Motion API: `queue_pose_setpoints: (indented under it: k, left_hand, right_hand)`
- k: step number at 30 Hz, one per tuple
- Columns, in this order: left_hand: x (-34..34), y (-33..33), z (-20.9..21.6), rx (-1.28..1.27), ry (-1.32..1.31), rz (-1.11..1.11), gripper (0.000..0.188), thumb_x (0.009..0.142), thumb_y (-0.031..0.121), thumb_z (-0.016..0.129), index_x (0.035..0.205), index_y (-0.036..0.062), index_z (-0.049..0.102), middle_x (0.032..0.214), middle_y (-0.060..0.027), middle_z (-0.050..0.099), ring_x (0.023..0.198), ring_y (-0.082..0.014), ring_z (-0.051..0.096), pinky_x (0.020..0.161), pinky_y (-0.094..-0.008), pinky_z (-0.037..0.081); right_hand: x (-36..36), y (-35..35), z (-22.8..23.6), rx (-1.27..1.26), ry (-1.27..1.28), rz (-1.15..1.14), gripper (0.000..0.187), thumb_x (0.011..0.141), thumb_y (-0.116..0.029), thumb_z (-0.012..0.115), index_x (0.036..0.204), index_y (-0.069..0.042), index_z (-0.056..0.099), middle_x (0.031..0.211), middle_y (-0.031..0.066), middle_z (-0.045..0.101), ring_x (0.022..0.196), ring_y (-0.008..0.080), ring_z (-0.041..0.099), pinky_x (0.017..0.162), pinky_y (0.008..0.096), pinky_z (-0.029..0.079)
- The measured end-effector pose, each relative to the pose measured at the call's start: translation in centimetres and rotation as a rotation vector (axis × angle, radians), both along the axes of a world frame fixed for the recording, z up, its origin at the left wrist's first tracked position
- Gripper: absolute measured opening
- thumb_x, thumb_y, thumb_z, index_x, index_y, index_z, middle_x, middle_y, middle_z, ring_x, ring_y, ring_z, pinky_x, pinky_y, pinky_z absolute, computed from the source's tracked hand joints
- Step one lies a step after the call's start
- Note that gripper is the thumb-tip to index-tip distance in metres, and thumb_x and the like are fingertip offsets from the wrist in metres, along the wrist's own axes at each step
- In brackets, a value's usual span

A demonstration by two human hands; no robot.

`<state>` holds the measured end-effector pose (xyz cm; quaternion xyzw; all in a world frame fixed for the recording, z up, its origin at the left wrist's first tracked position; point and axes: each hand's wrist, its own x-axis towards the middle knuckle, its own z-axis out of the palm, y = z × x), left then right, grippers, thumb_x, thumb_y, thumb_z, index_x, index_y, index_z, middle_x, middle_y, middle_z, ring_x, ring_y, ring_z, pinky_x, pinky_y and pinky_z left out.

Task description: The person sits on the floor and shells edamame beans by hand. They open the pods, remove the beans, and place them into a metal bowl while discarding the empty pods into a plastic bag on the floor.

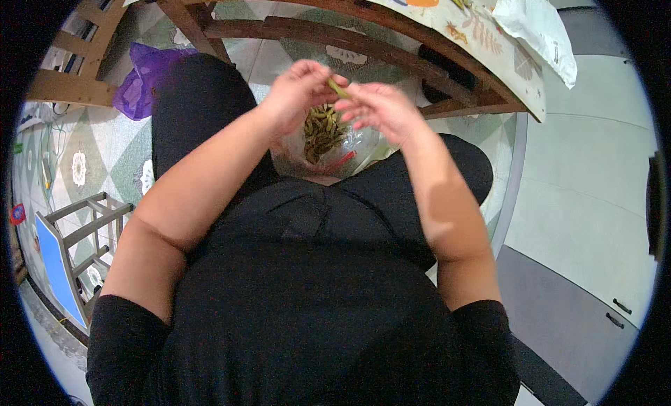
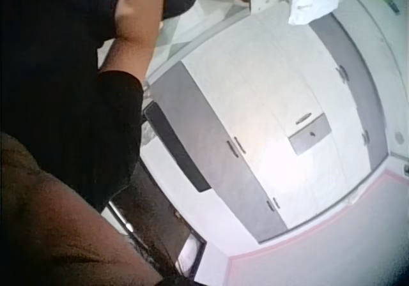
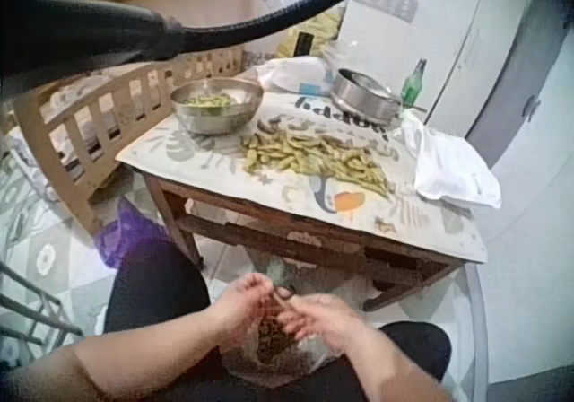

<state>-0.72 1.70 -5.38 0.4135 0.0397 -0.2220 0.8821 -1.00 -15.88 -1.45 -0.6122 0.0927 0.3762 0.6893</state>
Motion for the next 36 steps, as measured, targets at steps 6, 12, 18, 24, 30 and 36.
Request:
queue_pose_setpoints:
  k: [6,12,18,24,30,36]
  left_hand:
    - [1.5,1.6,-5.1,0.750,0.144,-0.244,0.014,0.083,0.018,0.044,0.087,0.0073,0.053,0.070,-0.0008,0.050,0.057,-0.0143,0.049,0.052,-0.0322,0.044]
    - [-1.3,2.9,-14.6,1.482,-0.570,-0.550,0.023,0.081,0.019,0.041,0.093,0.0144,0.060,0.082,-0.0162,0.059,0.077,-0.0304,0.057,0.072,-0.0385,0.044]
    - [0.2,2.6,-16.9,1.219,-0.156,-0.786,0.027,0.080,0.014,0.040,0.099,0.0106,0.059,0.082,-0.0152,0.060,0.064,-0.0262,0.057,0.059,-0.0331,0.045]
    - [1.0,2.9,-18.3,1.226,-0.124,-0.904,0.022,0.074,0.014,0.048,0.088,0.0021,0.062,0.080,-0.0143,0.060,0.060,-0.0264,0.058,0.054,-0.0333,0.044]
    - [3.6,3.8,-16.6,1.504,-0.039,-0.700,0.030,0.068,0.029,0.057,0.071,-0.0005,0.061,0.073,-0.0179,0.060,0.068,-0.0316,0.058,0.064,-0.0376,0.045]
    - [3.2,5.3,-12.2,1.687,-0.151,-0.522,0.033,0.066,0.031,0.062,0.077,-0.0002,0.060,0.076,-0.0187,0.059,0.075,-0.0320,0.057,0.067,-0.0389,0.044]
  right_hand:
    - [4.1,-7.6,-11.0,-0.530,-0.213,-0.145,0.030,0.077,-0.033,0.054,0.085,-0.004,0.058,0.082,0.0077,0.061,0.072,0.0157,0.056,0.060,0.0285,0.045]
    - [1.0,-10.3,-21.5,-1.017,-0.277,0.490,0.032,0.073,-0.034,0.050,0.086,-0.007,0.061,0.083,0.0158,0.060,0.079,0.0283,0.057,0.072,0.0360,0.044]
    - [2.7,-7.2,-21.2,-1.130,-0.236,0.577,0.028,0.075,-0.033,0.049,0.093,-0.017,0.061,0.109,0.0125,0.051,0.098,0.0304,0.050,0.084,0.0363,0.039]
    - [2.6,-6.7,-26.3,-1.282,-0.326,0.802,0.029,0.074,-0.033,0.053,0.094,-0.013,0.062,0.122,0.0110,0.040,0.106,0.0299,0.042,0.088,0.0367,0.036]
    - [5.4,-5.2,-21.7,-1.182,-0.206,0.751,0.041,0.070,-0.038,0.058,0.091,-0.003,0.060,0.079,0.0163,0.060,0.075,0.0282,0.057,0.071,0.0350,0.044]
    - [5.4,-5.8,-16.1,-1.040,-0.450,0.595,0.042,0.064,-0.039,0.065,0.073,0.002,0.057,0.068,0.0161,0.058,0.060,0.0249,0.055,0.059,0.0354,0.046]
